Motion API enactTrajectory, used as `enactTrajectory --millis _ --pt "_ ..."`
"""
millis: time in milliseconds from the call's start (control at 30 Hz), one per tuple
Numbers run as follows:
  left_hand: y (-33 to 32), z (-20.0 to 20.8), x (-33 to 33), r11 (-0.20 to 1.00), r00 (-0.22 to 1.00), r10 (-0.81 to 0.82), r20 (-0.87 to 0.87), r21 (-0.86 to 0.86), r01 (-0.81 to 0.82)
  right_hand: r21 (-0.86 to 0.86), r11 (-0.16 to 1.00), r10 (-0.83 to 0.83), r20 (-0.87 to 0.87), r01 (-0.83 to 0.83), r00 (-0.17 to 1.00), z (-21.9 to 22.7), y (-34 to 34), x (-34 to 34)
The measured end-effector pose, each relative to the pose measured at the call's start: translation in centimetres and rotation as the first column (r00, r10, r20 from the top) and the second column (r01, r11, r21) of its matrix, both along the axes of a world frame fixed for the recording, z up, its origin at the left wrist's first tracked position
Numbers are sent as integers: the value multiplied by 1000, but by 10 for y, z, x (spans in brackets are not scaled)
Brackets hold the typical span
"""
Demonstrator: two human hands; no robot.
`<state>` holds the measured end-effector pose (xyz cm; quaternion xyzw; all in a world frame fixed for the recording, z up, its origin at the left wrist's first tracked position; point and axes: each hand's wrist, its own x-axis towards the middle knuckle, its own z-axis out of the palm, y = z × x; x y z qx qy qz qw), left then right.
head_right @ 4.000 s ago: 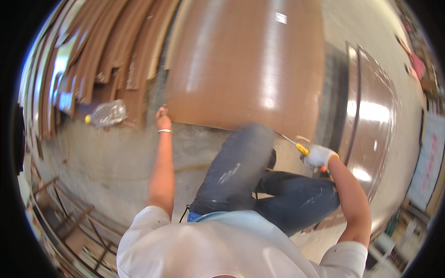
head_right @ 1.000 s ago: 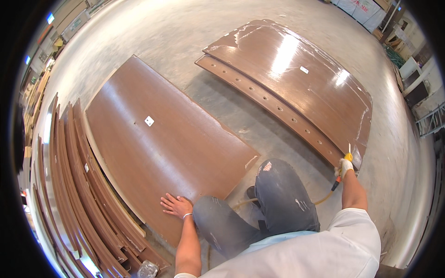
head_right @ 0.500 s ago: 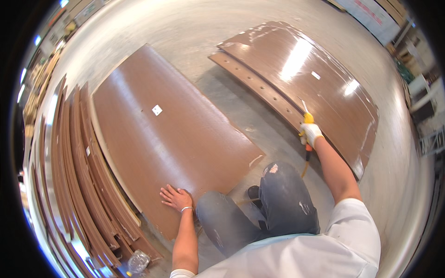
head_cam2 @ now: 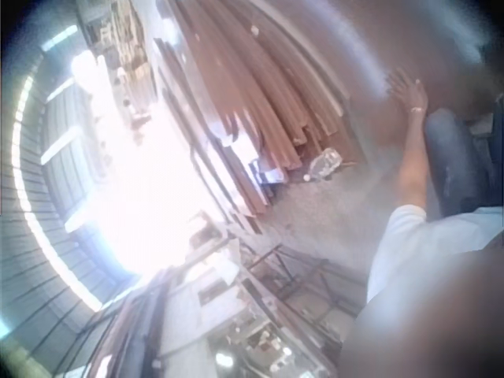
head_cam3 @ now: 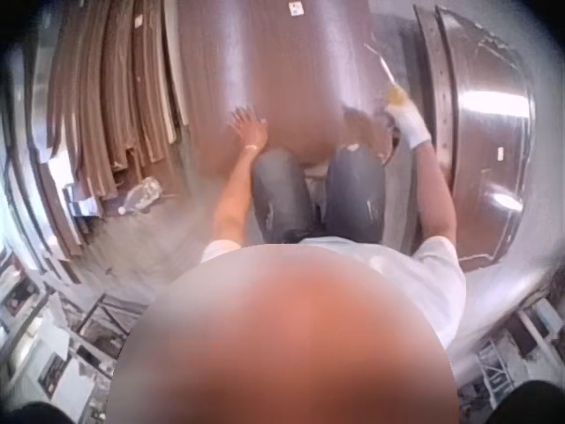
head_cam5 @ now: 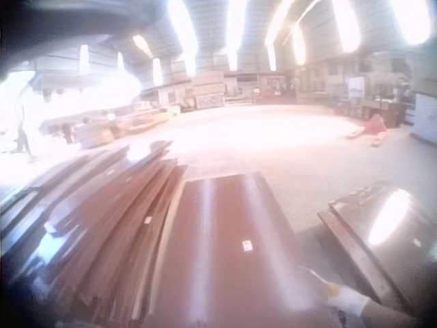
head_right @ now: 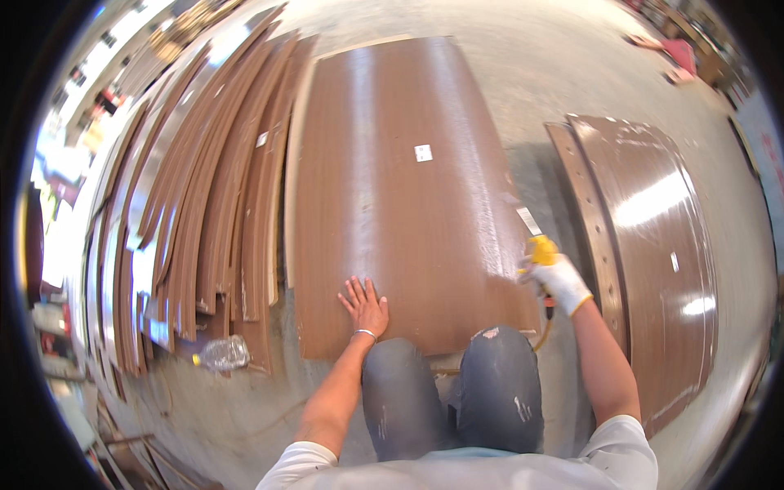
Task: The person scrapes residue from a wooden panel with a utility knife, then wipes the surface with a cloth. They apply masking tape to the panel edge and continue wiping the panel. The person handles multiple panels, cleaning and taping them in a workshop setting.
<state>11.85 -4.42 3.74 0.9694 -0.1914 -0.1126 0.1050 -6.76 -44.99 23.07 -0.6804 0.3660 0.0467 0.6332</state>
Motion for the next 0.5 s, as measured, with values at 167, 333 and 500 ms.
enactTrajectory --millis 167,333,500 --pt "18 14 5 995 994 -60 -96 -86 52 137 707 707 -99 -694 700 -16 126 128" --pt "29 37 23 990 954 -126 -273 29 140 267 577 812 -89 -772 577 -41 229 164" --pt "50 29 -76 884 876 252 -412 -270 -381 265 728 655 5 -633 755 -69 264 186"
